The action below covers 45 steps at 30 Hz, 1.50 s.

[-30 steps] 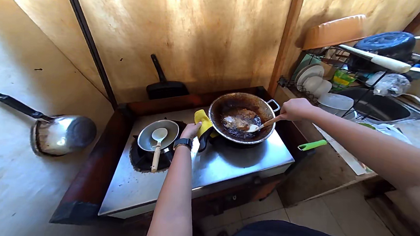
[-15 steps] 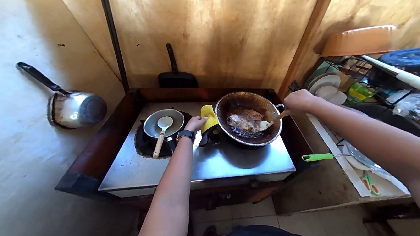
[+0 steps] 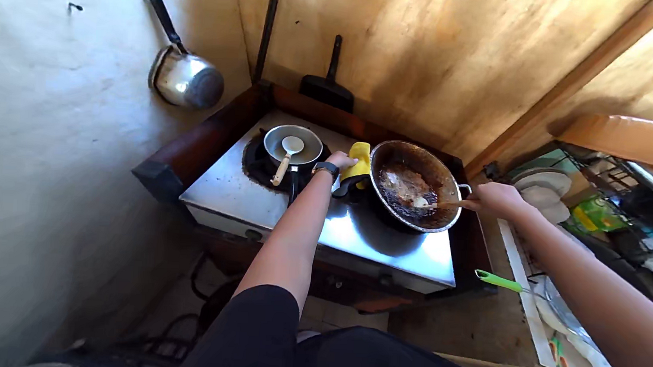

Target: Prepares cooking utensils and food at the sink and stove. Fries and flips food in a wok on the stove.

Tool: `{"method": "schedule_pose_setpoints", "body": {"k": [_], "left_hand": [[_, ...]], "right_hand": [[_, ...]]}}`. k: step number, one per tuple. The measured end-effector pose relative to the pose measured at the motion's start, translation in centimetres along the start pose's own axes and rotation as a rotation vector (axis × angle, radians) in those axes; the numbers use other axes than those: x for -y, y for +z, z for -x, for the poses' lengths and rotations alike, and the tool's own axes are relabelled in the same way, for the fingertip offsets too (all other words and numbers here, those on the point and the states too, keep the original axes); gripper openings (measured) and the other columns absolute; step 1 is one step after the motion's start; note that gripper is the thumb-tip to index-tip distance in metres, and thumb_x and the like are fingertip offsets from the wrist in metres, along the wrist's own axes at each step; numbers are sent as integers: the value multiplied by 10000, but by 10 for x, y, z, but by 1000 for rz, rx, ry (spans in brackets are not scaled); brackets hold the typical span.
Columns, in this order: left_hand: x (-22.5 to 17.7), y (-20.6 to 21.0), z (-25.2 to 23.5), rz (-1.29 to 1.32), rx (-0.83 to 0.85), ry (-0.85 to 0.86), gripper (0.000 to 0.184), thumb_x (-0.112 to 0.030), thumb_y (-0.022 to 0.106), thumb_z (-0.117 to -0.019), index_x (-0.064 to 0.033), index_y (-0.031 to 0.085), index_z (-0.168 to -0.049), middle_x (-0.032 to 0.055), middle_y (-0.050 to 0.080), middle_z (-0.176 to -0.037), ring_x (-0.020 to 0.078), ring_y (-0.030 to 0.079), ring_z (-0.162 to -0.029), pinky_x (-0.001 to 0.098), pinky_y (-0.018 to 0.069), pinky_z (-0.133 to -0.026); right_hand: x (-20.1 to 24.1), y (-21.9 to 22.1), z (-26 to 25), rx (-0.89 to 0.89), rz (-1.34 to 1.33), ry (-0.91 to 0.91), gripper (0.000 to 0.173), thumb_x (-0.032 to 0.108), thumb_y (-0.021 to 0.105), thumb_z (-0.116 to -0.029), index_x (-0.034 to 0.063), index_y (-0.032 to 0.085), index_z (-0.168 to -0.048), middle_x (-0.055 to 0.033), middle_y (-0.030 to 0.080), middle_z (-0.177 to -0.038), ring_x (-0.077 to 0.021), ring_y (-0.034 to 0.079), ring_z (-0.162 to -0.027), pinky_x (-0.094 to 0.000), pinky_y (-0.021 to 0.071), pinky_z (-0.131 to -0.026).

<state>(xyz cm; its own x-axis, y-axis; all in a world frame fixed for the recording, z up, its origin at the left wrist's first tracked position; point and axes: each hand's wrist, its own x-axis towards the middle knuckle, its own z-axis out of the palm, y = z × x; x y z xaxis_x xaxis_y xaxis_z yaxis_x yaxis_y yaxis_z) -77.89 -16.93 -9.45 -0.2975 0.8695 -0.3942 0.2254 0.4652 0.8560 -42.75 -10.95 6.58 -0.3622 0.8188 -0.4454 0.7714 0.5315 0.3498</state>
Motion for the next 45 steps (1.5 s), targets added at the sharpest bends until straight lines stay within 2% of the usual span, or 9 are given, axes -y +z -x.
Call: {"method": "schedule_pose_setpoints", "body": {"k": [6, 13, 16, 21, 24, 27, 33, 39, 45], "left_hand": [[-4, -3, 0, -31, 11, -7, 515, -340, 573, -1057, 91, 565, -1338, 306, 578, -1345, 397, 562, -1277, 555, 417, -1093], [-4, -3, 5, -44, -3, -25, 522, -365, 554, -1063, 102, 588, -1294, 309, 592, -1314, 399, 579, -1246, 556, 435, -1066], [-3, -4, 4, -76, 4, -12, 531, -378, 544, -1065, 102, 592, -1287, 310, 600, -1293, 400, 592, -1212, 560, 442, -1046], [-5, -5, 2, -91, 17, -18, 543, -379, 550, -1063, 109, 580, -1299, 316, 587, -1315, 407, 579, -1236, 559, 433, -1061], [-5, -5, 0, -82, 30, -13, 539, -367, 555, -1063, 109, 573, -1314, 318, 581, -1328, 413, 572, -1249, 561, 427, -1071], [-5, -5, 0, -66, 32, -15, 532, -359, 563, -1060, 110, 575, -1310, 318, 582, -1332, 415, 565, -1271, 568, 421, -1086], [-1, -4, -9, -55, 47, -8, 518, -359, 576, -1053, 96, 589, -1299, 305, 599, -1314, 402, 580, -1253, 563, 433, -1078], [2, -3, -15, -45, 43, 7, 519, -333, 588, -1049, 108, 567, -1322, 314, 579, -1345, 404, 564, -1281, 552, 426, -1100], [-3, -2, -10, -35, 31, -18, 516, -322, 580, -1055, 100, 548, -1350, 306, 567, -1364, 393, 560, -1286, 533, 430, -1097]], "right_hand": [[-8, 23, 17, -2, -117, 49, 446, 437, 524, -1067, 58, 737, -1171, -250, 700, -1162, -448, 639, -1154, -668, 460, -948], [-6, -14, 43, 12, 3, 105, 391, 422, 556, -1054, 130, 736, -1243, -233, 695, -1219, -457, 622, -1194, -680, 452, -963], [-8, -32, 46, 60, 42, 138, 387, 416, 582, -1045, 106, 749, -1205, -222, 696, -1225, -438, 617, -1212, -676, 449, -976], [-6, -46, 29, 135, 61, 105, 382, 379, 613, -1037, 22, 748, -1049, -233, 701, -1091, -422, 641, -1105, -652, 456, -934], [6, -49, 21, 163, -15, 70, 405, 366, 625, -1035, -22, 728, -1086, -257, 686, -1117, -427, 627, -1124, -649, 435, -978], [16, -41, 14, 137, -35, 59, 392, 374, 641, -1023, -2, 737, -1079, -246, 692, -1116, -420, 633, -1127, -651, 447, -971], [37, -7, 13, 78, -120, 71, 421, 400, 578, -1047, 22, 733, -1151, -239, 688, -1199, -432, 624, -1186, -663, 453, -976], [60, 15, 30, 63, -240, 164, 455, 403, 512, -1066, 15, 699, -1210, -255, 655, -1270, -442, 595, -1242, -664, 445, -992], [71, 29, 44, 67, -388, 249, 506, 436, 458, -1084, -1, 681, -1209, -251, 641, -1285, -413, 590, -1253, -628, 442, -1002]]}}
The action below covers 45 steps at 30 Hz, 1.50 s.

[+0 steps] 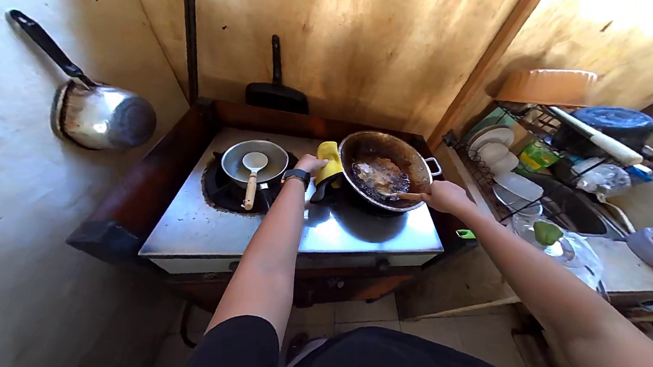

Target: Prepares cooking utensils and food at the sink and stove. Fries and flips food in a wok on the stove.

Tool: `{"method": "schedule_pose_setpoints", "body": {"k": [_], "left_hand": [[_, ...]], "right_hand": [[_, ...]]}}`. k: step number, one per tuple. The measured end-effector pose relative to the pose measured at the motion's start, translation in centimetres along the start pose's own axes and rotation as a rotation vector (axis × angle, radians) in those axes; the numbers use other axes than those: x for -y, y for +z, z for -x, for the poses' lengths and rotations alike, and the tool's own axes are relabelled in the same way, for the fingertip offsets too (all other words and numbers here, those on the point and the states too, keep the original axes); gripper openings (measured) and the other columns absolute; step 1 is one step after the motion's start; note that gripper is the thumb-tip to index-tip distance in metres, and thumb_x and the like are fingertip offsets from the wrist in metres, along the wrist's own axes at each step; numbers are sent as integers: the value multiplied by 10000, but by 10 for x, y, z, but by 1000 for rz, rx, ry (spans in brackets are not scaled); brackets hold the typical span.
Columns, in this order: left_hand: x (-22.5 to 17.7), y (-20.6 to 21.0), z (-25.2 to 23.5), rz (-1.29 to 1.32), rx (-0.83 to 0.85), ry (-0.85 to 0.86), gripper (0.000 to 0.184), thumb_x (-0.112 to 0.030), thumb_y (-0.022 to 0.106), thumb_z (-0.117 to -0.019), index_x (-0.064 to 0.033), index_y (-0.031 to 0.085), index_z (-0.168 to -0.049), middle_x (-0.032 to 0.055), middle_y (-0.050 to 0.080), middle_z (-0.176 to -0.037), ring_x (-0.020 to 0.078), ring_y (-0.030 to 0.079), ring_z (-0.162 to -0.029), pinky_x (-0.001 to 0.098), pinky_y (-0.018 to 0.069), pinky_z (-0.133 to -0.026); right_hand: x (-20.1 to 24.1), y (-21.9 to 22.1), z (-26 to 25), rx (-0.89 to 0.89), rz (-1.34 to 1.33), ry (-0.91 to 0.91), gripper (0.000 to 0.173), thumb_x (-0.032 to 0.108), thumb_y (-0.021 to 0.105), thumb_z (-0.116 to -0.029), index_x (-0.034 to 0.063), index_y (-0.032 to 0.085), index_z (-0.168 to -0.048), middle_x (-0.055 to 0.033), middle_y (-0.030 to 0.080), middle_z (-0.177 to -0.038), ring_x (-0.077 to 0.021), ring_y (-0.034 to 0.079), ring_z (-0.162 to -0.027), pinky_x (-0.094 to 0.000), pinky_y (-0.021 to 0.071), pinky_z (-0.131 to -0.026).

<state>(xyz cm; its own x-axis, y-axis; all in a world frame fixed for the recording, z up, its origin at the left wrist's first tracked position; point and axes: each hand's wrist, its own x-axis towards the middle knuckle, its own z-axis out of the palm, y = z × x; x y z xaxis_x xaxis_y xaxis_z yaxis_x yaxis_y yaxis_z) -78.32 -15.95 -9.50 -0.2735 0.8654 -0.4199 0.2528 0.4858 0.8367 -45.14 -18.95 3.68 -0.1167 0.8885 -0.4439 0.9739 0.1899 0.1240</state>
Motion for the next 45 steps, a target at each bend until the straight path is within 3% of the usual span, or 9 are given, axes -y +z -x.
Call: {"method": "schedule_pose_setpoints", "body": {"k": [6, 11, 19, 23, 27, 35, 39, 43, 45], "left_hand": [[6, 3, -4, 18, -40, 23, 515, -333, 590, -1050, 108, 570, -1315, 309, 594, -1323, 401, 581, -1258, 544, 438, -1087], [9, 4, 0, 13, -54, 32, 514, -332, 583, -1054, 122, 576, -1295, 325, 594, -1305, 417, 581, -1242, 558, 432, -1078], [10, -5, 15, 2, -80, 28, 492, -324, 556, -1069, 104, 576, -1311, 323, 590, -1319, 428, 574, -1255, 571, 426, -1085], [4, -16, 31, -38, -171, 89, 478, -322, 533, -1078, 107, 603, -1279, 342, 601, -1283, 459, 571, -1241, 610, 409, -1076], [0, -22, 51, 54, -276, 168, 455, -310, 536, -1078, 97, 618, -1264, 326, 615, -1268, 443, 572, -1247, 609, 401, -1085], [-3, -27, 136, 201, -423, 379, 443, -333, 514, -1084, 44, 614, -1294, 273, 644, -1238, 381, 627, -1162, 586, 456, -1026], [4, -25, 172, 283, -505, 418, 393, -309, 541, -1071, 23, 634, -1260, 209, 676, -1165, 271, 665, -1070, 496, 514, -970], [13, -12, 221, 384, -566, 454, 344, -258, 512, -1080, 25, 631, -1235, 122, 685, -1104, 128, 668, -1005, 341, 554, -912], [19, -1, 243, 449, -603, 473, 302, -224, 506, -1080, 19, 635, -1204, 77, 693, -1047, 84, 677, -945, 291, 571, -867]], "right_hand": [[-41, -1, -20, -17, -181, -52, 508, 440, 504, -1079, -24, 712, -1074, -224, 679, -1070, -341, 635, -996, -565, 463, -911], [-61, -7, -30, -31, -315, -30, 426, 393, 553, -1070, 1, 706, -1003, -78, 581, -806, -133, 436, -667, -365, 408, -678], [-77, -14, -33, 11, -488, -5, 355, 351, 589, -1057, 26, 698, -965, 24, 455, -666, -53, 341, -536, -247, 327, -538], [-75, -27, -27, 30, -396, -34, 383, 350, 574, -1065, -13, 695, -1048, -59, 535, -774, -109, 388, -636, -315, 380, -641], [-88, -38, -46, 15, -275, -108, 419, 354, 578, -1063, -36, 715, -1002, -150, 619, -817, -206, 499, -681, -433, 452, -703], [-93, -69, -33, 61, -128, -213, 430, 336, 575, -1065, -33, 713, -893, -132, 591, -733, -217, 508, -653, -457, 446, -683], [-103, -72, -22, 25, -65, -265, 407, 339, 597, -1053, -15, 746, -918, -177, 667, -818, -296, 613, -781, -549, 479, -787], [-118, -66, 3, -98, -87, -292, 412, 356, 599, -1050, -3, 719, -886, -143, 623, -768, -265, 564, -733, -507, 452, -735], [-123, -56, 13, -124, -143, -297, 421, 375, 577, -1059, -1, 743, -967, -183, 673, -865, -320, 616, -829, -564, 470, -800]]}}
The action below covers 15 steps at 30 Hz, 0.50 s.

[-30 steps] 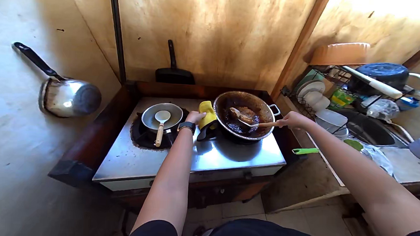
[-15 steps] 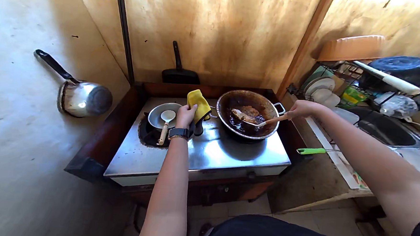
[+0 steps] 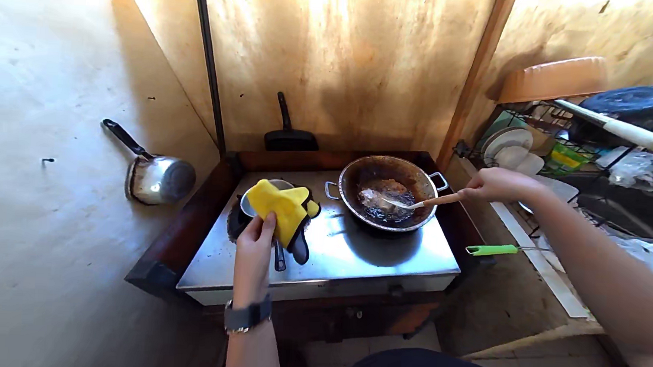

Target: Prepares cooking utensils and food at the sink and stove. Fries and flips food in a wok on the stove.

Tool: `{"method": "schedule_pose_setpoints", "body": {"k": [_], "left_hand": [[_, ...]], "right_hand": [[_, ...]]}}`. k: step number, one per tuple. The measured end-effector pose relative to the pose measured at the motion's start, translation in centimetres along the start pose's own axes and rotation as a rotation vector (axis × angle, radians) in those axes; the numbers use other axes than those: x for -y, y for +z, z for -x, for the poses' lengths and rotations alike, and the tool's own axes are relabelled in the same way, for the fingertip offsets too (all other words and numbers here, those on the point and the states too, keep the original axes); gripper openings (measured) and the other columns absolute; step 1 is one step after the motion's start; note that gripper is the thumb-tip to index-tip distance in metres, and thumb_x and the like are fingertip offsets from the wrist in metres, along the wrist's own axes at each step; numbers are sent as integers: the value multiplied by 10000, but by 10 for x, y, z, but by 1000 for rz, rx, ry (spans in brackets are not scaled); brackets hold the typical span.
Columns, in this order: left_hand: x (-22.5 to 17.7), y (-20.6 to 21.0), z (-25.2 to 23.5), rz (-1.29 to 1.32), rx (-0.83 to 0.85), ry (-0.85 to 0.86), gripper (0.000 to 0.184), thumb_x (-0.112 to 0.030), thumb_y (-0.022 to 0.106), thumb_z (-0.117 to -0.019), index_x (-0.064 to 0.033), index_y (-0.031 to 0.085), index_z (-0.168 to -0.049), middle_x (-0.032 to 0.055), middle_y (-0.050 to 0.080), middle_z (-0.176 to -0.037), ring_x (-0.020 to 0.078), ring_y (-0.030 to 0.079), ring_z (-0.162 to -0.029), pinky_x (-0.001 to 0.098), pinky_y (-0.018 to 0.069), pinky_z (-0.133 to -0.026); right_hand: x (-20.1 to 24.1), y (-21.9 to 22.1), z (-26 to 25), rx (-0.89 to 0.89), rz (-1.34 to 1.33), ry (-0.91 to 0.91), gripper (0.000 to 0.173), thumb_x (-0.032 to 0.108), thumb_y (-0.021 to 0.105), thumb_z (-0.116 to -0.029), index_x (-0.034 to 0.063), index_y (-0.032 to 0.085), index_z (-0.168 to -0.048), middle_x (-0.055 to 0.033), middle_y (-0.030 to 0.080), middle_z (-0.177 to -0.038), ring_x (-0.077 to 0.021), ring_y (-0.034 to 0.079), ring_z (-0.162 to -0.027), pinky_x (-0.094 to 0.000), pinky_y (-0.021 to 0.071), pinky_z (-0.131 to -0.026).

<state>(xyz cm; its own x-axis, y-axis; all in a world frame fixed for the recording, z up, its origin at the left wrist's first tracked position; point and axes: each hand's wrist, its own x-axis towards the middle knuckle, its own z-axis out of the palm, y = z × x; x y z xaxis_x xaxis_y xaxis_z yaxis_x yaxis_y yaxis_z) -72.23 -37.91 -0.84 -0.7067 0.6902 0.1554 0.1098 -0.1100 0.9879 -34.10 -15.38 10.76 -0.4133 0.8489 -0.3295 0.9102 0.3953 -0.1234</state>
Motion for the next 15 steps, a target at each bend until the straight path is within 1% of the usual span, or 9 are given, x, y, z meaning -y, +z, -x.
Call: {"method": "schedule_pose_setpoints", "body": {"k": [1, 4, 7, 8, 9, 11, 12, 15], "left_hand": [[-2, -1, 12, 32, -22, -4, 291, -202, 500, -1081, 24, 632, -1207, 62, 699, -1037, 68, 681, -935, 270, 576, -862], [-2, -4, 45, 96, -82, -18, 261, -163, 478, -1085, 21, 627, -1194, 10, 709, -992, 27, 690, -897, 223, 586, -836], [4, -7, 74, 86, -135, -37, 233, -168, 476, -1084, -5, 625, -1160, -27, 703, -930, 3, 684, -847, 197, 583, -784], [6, -7, 82, 71, -160, -50, 230, -181, 475, -1084, -18, 625, -1148, -40, 695, -911, -9, 674, -823, 188, 574, -754], [7, -8, 91, 65, -182, -59, 236, -191, 475, -1085, -19, 622, -1151, -40, 689, -915, -11, 669, -821, 191, 572, -750], [12, -11, 106, 65, -218, -66, 262, -192, 481, -1083, 2, 614, -1197, -16, 697, -978, -3, 677, -879, 208, 579, -811], [13, -13, 114, 65, -237, -70, 268, -188, 483, -1082, 9, 609, -1212, -7, 697, -1008, -2, 676, -906, 212, 575, -841], [16, -18, 135, 68, -292, -74, 253, -169, 473, -1081, 3, 611, -1206, -24, 698, -1024, -19, 670, -936, 202, 568, -867]], "right_hand": [[-1, 6, 4, 1, -11, -12, 433, 385, 555, -1067, 2, 745, -1003, -198, 684, -910, -343, 633, -878, -589, 471, -830], [3, 24, 11, 21, 14, -85, 485, 423, 510, -1079, -6, 727, -1011, -227, 683, -939, -394, 646, -935, -627, 469, -840], [21, 41, 9, 48, 39, -140, 521, 431, 464, -1093, -22, 716, -1042, -248, 690, -1009, -422, 651, -1030, -633, 467, -902], [27, 48, 5, 51, 41, -155, 528, 429, 448, -1097, -28, 709, -1047, -256, 686, -1027, -428, 647, -1051, -634, 464, -907], [33, 53, 1, 59, 42, -160, 529, 421, 434, -1101, -33, 703, -1064, -267, 681, -1068, -437, 638, -1088, -639, 457, -923], [45, 63, -8, 83, 45, -152, 533, 410, 417, -1104, -43, 698, -1110, -287, 669, -1159, -454, 619, -1161, -654, 449, -957], [49, 69, -13, 87, 52, -145, 533, 408, 410, -1105, -46, 690, -1105, -290, 663, -1173, -455, 614, -1172, -654, 449, -954], [61, 82, -25, 77, 60, -104, 522, 394, 391, -1105, -38, 680, -1147, -282, 652, -1234, -446, 602, -1225, -647, 455, -977]]}}
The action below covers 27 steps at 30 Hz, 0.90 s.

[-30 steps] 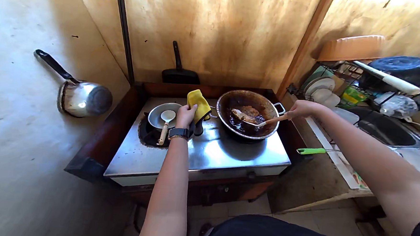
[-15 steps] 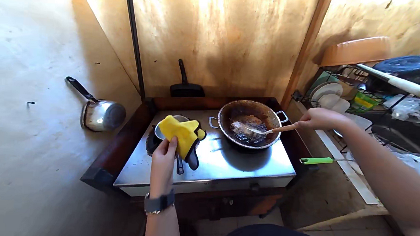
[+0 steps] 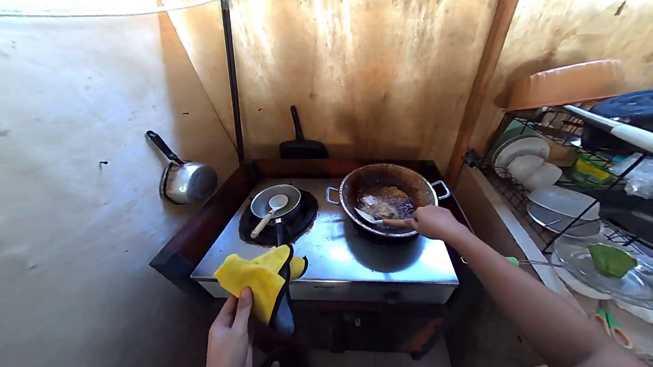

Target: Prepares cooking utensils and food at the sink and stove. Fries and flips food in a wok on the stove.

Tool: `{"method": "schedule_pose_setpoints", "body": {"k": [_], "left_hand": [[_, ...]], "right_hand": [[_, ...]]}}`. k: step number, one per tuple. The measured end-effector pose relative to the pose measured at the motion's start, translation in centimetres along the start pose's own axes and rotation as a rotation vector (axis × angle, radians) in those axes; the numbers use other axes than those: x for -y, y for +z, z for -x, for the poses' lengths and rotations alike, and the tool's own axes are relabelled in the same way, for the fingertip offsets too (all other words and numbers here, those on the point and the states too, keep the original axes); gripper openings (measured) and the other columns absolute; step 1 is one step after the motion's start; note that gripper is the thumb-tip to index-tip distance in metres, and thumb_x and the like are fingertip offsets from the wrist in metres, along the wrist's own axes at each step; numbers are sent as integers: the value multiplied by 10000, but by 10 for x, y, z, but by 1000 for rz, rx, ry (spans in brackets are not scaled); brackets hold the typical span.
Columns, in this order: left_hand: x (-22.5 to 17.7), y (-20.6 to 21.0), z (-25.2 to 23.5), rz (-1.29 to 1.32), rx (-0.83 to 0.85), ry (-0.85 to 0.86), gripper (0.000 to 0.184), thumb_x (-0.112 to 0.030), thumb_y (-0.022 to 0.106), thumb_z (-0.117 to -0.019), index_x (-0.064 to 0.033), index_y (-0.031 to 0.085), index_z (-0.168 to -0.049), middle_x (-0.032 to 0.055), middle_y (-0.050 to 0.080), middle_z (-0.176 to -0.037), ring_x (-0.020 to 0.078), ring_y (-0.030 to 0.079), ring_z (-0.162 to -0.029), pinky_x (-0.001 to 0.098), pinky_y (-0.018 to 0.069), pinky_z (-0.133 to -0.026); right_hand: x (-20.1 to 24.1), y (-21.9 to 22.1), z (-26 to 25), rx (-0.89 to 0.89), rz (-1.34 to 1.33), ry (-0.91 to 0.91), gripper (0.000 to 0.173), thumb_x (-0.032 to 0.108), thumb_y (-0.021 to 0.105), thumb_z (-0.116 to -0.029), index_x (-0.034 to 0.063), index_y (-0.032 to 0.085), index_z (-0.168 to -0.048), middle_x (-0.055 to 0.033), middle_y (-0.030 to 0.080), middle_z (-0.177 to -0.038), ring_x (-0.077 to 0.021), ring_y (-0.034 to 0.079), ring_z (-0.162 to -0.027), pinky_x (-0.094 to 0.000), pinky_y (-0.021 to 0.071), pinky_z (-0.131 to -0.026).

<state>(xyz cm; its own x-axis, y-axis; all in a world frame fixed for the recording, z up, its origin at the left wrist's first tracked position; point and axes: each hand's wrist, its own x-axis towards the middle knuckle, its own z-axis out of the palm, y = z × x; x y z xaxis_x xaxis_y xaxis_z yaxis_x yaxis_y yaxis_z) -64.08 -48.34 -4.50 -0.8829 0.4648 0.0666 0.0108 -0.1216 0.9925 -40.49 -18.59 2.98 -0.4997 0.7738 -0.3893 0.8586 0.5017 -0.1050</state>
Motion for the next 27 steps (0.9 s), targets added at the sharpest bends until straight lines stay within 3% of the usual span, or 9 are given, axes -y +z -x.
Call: {"method": "schedule_pose_setpoints", "body": {"k": [5, 12, 18, 22, 27], "left_hand": [[7, -22, 19, 12, -30, 25, 220, -153, 466, -1078, -24, 627, -1155, -70, 709, -974, -32, 674, -923, 198, 569, -877], [9, -32, 25, 6, -31, 13, 205, -157, 467, -1081, -45, 628, -1138, -88, 705, -949, -37, 675, -896, 194, 577, -847], [3, -28, 23, 1, -13, 13, 224, -166, 466, -1083, -29, 625, -1159, -72, 704, -979, -34, 673, -923, 196, 572, -861], [4, -30, 21, -15, 10, 27, 234, -158, 467, -1080, -8, 615, -1183, -68, 702, -1010, -41, 665, -950, 198, 563, -890], [2, -31, 15, 9, 19, 22, 217, -148, 459, -1083, -28, 624, -1158, -79, 709, -984, -41, 673, -925, 192, 572, -865]], "right_hand": [[-3, 3, -4, -66, -33, 28, 527, 390, 368, -1110, -36, 670, -1177, -269, 650, -1261, -430, 602, -1240, -625, 460, -987], [-47, -14, -4, -168, -178, 45, 554, 419, 387, -1110, -48, 682, -1152, -283, 661, -1199, -434, 611, -1198, -623, 447, -990], [-71, -20, -9, -189, -278, 37, 541, 403, 392, -1116, -40, 702, -1116, -269, 672, -1130, -404, 633, -1094, -595, 448, -969], [-79, -19, -9, -201, -328, 44, 516, 380, 388, -1123, -25, 707, -1093, -234, 670, -1035, -350, 627, -945, -553, 461, -904], [-81, -17, -7, -206, -355, 73, 493, 374, 402, -1123, -2, 716, -1070, -188, 676, -1013, -292, 608, -897, -504, 460, -869]]}}
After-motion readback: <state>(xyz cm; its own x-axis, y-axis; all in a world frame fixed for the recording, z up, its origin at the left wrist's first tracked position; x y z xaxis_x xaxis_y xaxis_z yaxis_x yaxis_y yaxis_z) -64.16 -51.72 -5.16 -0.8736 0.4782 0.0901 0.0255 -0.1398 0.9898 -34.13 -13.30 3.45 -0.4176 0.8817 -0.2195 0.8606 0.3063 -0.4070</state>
